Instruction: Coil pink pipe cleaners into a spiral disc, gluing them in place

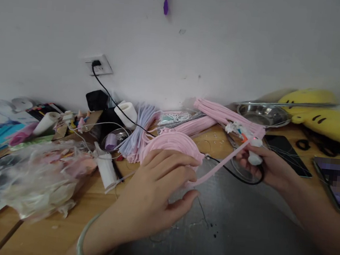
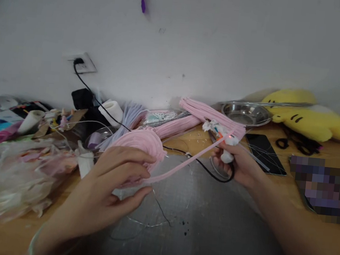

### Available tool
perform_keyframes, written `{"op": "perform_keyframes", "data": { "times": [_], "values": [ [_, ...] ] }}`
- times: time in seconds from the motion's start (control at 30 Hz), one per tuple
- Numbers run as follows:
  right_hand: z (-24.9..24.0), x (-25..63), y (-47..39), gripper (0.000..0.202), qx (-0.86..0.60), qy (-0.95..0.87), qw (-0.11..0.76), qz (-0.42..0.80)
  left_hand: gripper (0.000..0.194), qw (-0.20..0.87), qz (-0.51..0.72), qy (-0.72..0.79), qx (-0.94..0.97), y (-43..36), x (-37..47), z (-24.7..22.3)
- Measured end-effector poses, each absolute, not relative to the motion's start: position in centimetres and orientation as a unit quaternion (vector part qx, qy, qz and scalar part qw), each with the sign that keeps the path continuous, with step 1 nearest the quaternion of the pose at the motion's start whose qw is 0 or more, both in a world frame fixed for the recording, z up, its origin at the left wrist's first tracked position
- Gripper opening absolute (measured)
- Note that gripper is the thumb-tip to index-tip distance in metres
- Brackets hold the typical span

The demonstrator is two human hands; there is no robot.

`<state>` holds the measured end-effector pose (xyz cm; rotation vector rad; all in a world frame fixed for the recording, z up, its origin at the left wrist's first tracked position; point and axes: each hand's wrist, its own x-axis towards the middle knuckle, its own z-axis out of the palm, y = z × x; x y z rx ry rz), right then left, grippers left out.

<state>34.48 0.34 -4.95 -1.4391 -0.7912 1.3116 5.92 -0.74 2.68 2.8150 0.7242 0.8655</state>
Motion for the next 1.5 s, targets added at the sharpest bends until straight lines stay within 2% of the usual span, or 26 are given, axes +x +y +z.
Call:
{"op": "perform_keyframes", "data": {
  "times": [0.13, 0.27, 0.4, 0.7, 1.07, 1.17, 1.33, 1.5],
  "values": [
    [-3.8, 32.6, -0.6, 0.007, -0.562, -0.224, 0.480, 0.635, 0.015, 0.057, 0.280, 0.239, 0.928, -0.5, 5.9, 2.7],
    [-3.2, 31.2, -0.5, 0.016, -0.499, -0.120, 0.568, 0.644, 0.014, 0.056, 0.281, 0.240, 0.927, -0.5, 6.0, 2.7],
    [-1.8, 30.3, -0.1, 0.017, -0.479, -0.138, 0.627, 0.598, 0.013, 0.065, 0.283, 0.233, 0.928, -0.5, 5.9, 2.7],
    [1.6, 27.7, 0.4, 0.019, -0.464, -0.175, 0.639, 0.588, 0.021, 0.198, 0.170, 0.209, 0.942, 1.9, 6.7, 5.2],
    [3.0, 26.0, 1.7, 0.015, -0.419, -0.283, 0.670, 0.543, 0.022, 0.214, 0.064, 0.146, 0.964, 3.4, 9.0, 6.4],
    [2.7, 26.8, 1.9, 0.019, -0.405, -0.242, 0.695, 0.542, 0.023, 0.200, 0.077, 0.153, 0.965, 3.4, 8.5, 6.4],
    [2.0, 30.1, 2.2, 0.031, -0.342, -0.066, 0.793, 0.501, 0.029, 0.193, 0.118, 0.166, 0.960, 3.9, 7.0, 6.1],
    [2.4, 34.7, 2.9, 0.053, -0.370, -0.070, 0.847, 0.376, 0.028, 0.200, 0.134, 0.169, 0.956, 3.9, 5.5, 6.1]
  ]
}}
